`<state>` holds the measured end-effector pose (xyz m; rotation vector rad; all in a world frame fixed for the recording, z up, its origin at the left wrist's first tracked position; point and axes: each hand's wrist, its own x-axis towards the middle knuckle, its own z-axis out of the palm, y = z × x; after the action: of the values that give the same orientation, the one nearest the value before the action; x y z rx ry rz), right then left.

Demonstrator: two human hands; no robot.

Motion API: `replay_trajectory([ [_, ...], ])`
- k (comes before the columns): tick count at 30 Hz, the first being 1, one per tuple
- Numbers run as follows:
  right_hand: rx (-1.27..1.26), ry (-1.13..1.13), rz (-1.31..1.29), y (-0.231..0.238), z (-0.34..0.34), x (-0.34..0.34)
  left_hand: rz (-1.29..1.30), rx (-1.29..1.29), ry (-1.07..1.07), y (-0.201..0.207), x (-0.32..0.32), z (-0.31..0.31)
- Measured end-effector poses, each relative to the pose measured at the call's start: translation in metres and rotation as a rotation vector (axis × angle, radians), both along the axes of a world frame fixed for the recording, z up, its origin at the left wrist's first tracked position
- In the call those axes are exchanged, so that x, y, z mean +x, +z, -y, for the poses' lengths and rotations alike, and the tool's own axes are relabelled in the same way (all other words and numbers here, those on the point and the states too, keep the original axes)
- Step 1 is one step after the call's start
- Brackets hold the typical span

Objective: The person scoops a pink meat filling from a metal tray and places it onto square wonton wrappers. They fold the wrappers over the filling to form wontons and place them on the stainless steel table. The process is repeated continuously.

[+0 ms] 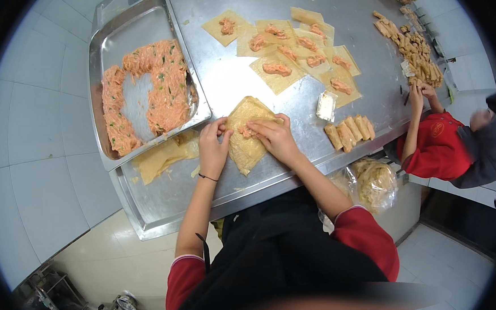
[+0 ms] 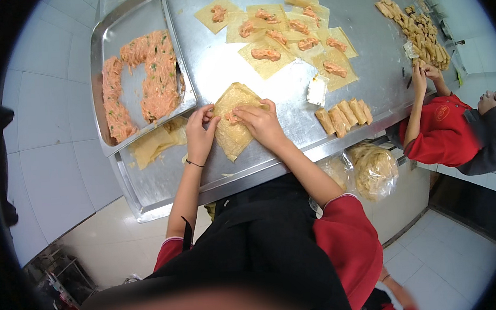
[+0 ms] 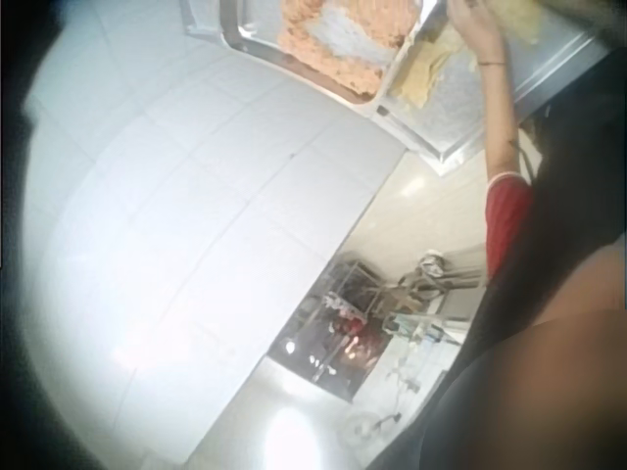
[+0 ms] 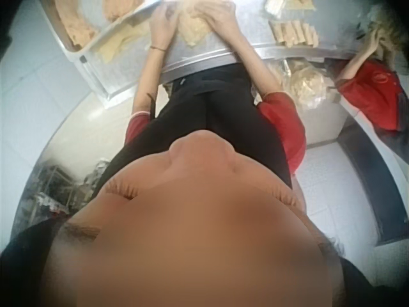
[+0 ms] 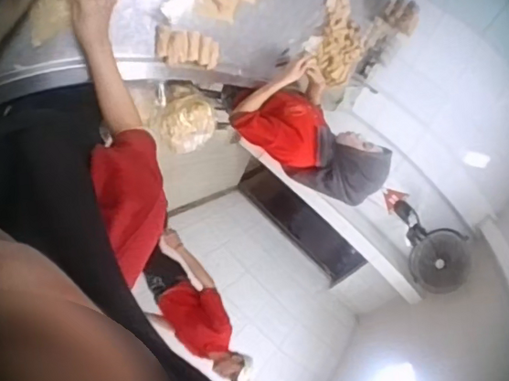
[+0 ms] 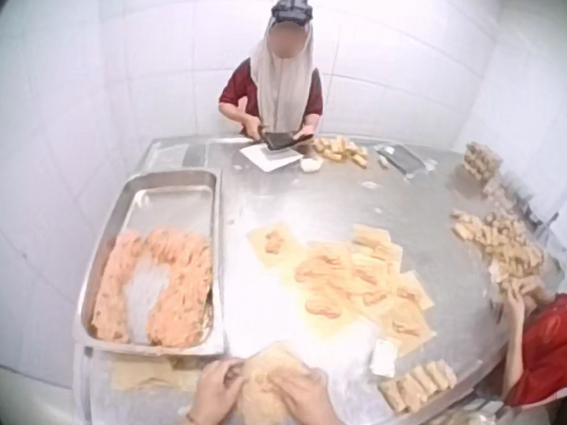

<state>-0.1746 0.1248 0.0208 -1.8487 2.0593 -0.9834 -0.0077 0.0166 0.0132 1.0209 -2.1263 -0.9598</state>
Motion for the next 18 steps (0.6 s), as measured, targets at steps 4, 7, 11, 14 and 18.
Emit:
replay_trajectory([
  [4,-0.106,-0.042,-0.08,-0.014,-0.001,0.005,0.103,-0.005,0.021,0.006,0.001,-0.004],
  [7,-0.122,-0.031,-0.064,-0.015,-0.002,0.002,0.124,0.048,0.016,0.012,-0.002,-0.008],
  [11,-0.139,-0.023,0.044,-0.015,-0.004,-0.004,0.005,0.36,0.04,0.016,-0.015,-0.012],
  [14,-0.148,-0.036,0.233,-0.017,-0.006,-0.009,-0.457,0.839,0.065,0.02,-0.028,-0.011],
  [18,-0.111,-0.088,1.068,-0.02,-0.009,-0.01,-0.626,1.071,-0.128,0.036,-0.046,-0.012],
])
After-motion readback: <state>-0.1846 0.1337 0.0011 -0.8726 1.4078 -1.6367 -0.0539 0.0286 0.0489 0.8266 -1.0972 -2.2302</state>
